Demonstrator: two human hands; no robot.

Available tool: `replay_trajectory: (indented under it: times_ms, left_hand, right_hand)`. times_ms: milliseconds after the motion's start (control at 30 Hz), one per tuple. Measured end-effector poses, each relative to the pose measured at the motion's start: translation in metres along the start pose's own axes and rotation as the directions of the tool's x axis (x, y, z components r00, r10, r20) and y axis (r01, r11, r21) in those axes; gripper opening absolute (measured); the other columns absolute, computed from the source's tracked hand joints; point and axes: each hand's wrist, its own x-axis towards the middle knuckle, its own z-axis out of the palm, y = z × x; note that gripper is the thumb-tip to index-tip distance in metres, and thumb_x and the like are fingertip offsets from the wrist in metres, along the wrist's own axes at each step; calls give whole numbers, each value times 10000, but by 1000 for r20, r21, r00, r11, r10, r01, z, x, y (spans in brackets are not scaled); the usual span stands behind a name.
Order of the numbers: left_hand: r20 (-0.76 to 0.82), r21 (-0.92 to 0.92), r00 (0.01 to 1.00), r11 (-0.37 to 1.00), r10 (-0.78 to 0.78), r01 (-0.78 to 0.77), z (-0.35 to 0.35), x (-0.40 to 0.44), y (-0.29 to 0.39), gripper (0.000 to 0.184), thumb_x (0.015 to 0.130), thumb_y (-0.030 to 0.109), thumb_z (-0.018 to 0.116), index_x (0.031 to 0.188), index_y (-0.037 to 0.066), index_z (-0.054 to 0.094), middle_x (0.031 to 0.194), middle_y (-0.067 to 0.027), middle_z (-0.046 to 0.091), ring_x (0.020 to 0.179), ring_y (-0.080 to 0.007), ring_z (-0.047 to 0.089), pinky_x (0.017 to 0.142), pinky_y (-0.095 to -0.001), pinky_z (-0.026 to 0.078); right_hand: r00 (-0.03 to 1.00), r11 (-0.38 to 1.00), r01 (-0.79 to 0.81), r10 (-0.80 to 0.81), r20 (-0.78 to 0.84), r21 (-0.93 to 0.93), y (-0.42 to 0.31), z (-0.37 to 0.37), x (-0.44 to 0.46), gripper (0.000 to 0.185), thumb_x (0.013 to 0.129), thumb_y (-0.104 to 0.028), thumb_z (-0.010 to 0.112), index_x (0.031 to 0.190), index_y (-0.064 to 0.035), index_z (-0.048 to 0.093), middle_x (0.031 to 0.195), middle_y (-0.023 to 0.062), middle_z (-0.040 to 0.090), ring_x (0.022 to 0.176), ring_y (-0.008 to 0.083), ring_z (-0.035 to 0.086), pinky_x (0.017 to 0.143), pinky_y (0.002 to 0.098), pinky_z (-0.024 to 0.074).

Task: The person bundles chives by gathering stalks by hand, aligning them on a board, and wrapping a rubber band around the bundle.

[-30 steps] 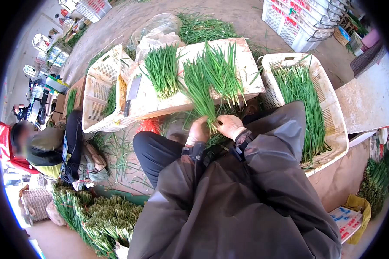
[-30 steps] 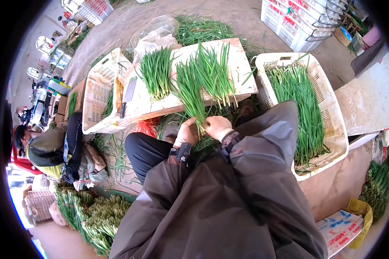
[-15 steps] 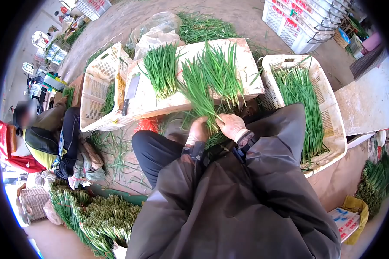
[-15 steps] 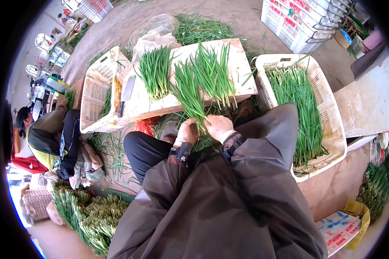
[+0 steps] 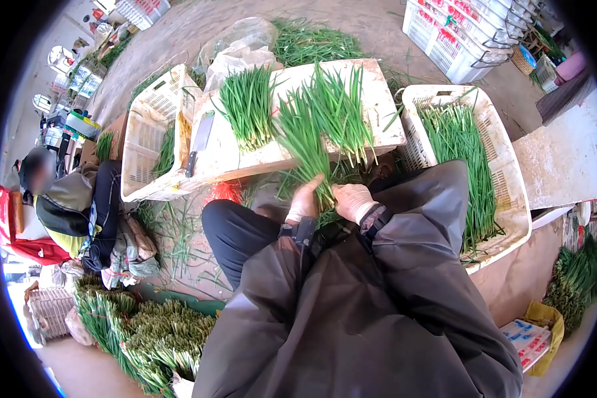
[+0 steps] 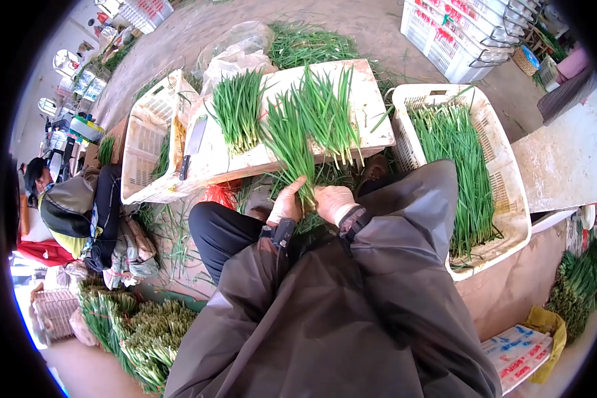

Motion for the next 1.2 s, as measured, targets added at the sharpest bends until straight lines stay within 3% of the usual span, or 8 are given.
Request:
replay_trajectory:
  times_ms: [200,333,533,700,800,933,1067,1200]
  left_hand:
    - [-39,90,994,991,99,-95,-18,14,-10,275,976,188,660,1170,-1,707,1051,-126,754,895,-260,724,818,-396,599]
    - [40,315,952,901,302,-299,-27,19,-16,296,983,184,620,1169,-21,723,1158,-140,736,1033,-242,693,911,-390,561]
    - [-165,169,967,971,195,-168,10,-9,3,206,900,94,676,1047,-27,753,1023,-125,752,891,-223,697,816,-340,545]
    - [-157,110,978,986,139,-122,5,-4,5,218,934,140,698,1065,-32,728,953,-127,746,802,-238,705,745,-367,582]
    - [-137,71,982,990,132,-123,2,1,1,221,958,160,694,1069,-30,718,934,-127,743,780,-254,716,719,-377,606]
    - [-129,85,978,984,165,-155,3,0,-1,225,952,154,686,1074,-32,717,942,-128,746,776,-259,719,711,-385,608]
    - [-122,162,977,975,172,-152,12,-15,8,224,945,156,679,1069,-26,722,960,-138,754,781,-260,724,708,-383,609]
    - [-118,140,981,980,155,-138,7,-8,6,227,942,152,683,1069,-29,733,962,-131,756,792,-244,726,718,-368,604]
  right_hand:
    - [993,1000,23,-25,-111,-17,14,-11,-3,168,877,-210,654,1000,-106,702,955,150,760,912,360,741,796,477,583]
    - [838,896,365,-199,-509,251,11,-8,-3,180,913,-236,652,1065,-142,671,927,100,712,877,363,707,774,468,581]
    - [914,886,379,-311,-261,269,1,-8,-9,262,899,-273,694,1120,-137,652,1063,115,691,1051,328,679,890,461,558]
    - [860,905,279,-384,337,320,20,-38,-16,283,785,-323,729,944,-99,800,945,164,766,951,370,725,878,456,563]
    - [964,989,102,-125,234,109,26,-45,-12,255,829,-344,704,955,-147,807,987,142,770,978,356,728,879,462,567]
    - [923,907,293,-185,-339,303,27,-10,2,180,906,-235,646,1031,-111,683,979,133,717,977,376,693,852,498,553]
    - [969,950,243,-247,-4,195,26,-7,3,174,918,-260,622,997,-144,726,992,135,740,976,355,709,868,494,560]
    - [993,979,109,-101,-55,171,29,-24,-2,190,910,-256,620,1015,-154,741,1009,126,745,988,349,711,881,478,562]
